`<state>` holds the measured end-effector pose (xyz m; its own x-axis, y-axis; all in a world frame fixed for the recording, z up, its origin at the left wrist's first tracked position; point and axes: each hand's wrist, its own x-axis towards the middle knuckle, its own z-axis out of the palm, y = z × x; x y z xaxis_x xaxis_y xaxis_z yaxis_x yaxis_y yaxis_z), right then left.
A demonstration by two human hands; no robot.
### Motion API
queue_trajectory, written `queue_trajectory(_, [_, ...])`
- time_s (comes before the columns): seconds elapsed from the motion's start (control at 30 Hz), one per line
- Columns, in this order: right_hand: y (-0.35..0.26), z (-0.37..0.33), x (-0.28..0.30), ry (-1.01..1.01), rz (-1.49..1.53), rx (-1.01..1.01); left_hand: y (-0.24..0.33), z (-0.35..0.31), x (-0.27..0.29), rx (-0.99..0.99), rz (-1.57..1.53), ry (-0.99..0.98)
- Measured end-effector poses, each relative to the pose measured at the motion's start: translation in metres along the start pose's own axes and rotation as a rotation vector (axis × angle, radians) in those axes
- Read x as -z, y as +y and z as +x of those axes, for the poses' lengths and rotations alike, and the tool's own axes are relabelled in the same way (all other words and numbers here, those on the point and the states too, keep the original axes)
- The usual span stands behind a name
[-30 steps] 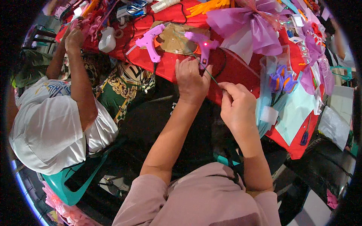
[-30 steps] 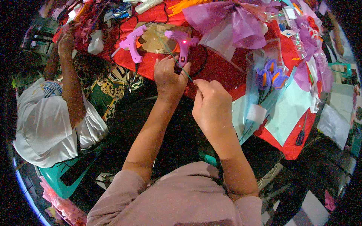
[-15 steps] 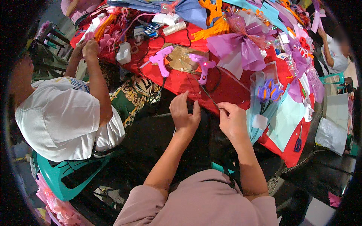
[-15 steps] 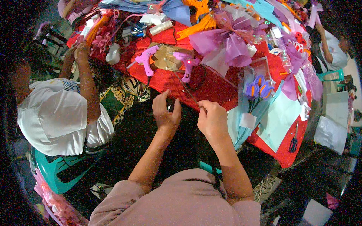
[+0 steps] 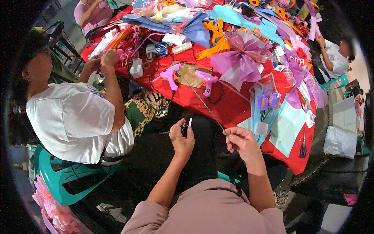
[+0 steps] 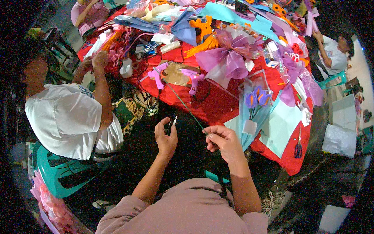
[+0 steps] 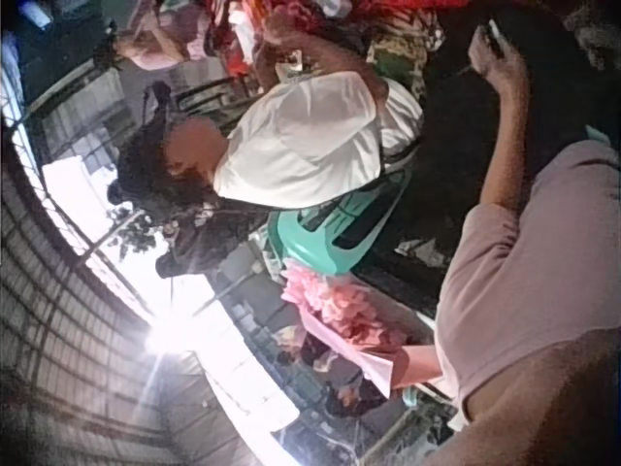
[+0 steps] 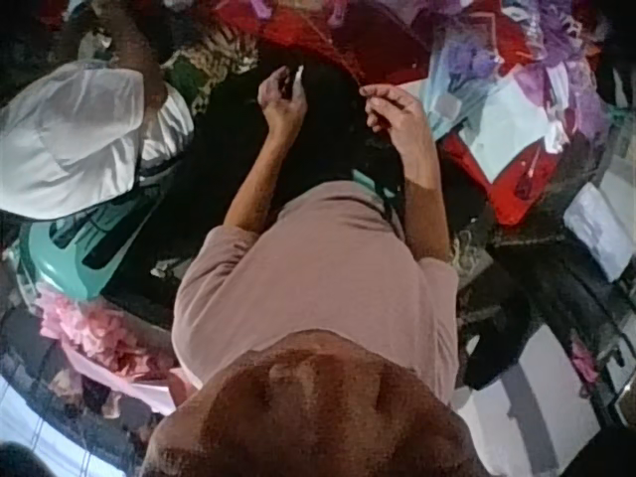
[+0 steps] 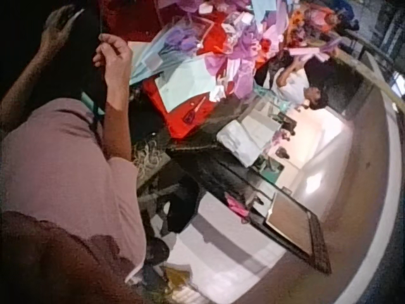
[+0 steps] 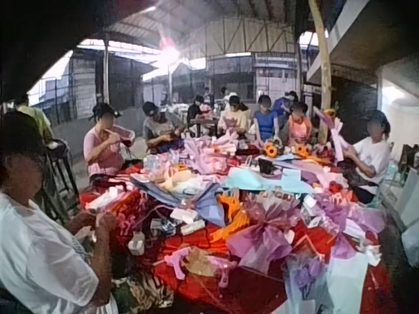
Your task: The person assembles a decorative paper flower bouquet by folding wrapping paper around purple flowers and securing the assembly with tape and a hot glue gun.
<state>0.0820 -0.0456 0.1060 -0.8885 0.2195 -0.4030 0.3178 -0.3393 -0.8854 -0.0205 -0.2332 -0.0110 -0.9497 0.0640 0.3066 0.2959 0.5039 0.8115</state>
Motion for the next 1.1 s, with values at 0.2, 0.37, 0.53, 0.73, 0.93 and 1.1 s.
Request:
queue_trajectory(0.2, [0.019, -0.029, 0.006, -0.043, 0.066, -0.024, -0.009, -0.011, 0.007, 0.087, -0.112, 0.043])
queue_trajectory(0.37, [0.021, -0.053, 0.001, -0.051, 0.080, -0.007, -0.022, -0.022, 0.018, 0.134, -0.137, 0.053])
queue_trajectory(0.53, [0.023, -0.079, 0.008, -0.156, 0.160, 0.048, -0.021, -0.010, 0.036, 0.221, -0.384, 0.075])
queue_trajectory(0.73, [0.029, -0.122, 0.034, -0.226, 0.319, 0.134, 0.074, 0.085, 0.072, -0.107, -0.536, 0.284])
queue_trajectory(0.93, [0.031, -0.170, 0.056, -0.147, 0.401, 0.401, 0.197, 0.065, 0.028, -0.377, -0.997, -0.653])
queue_trajectory(1.1, [0.032, -0.231, 0.103, 0.257, 0.396, 0.673, 0.153, -0.073, -0.007, -0.405, -0.656, -1.338])
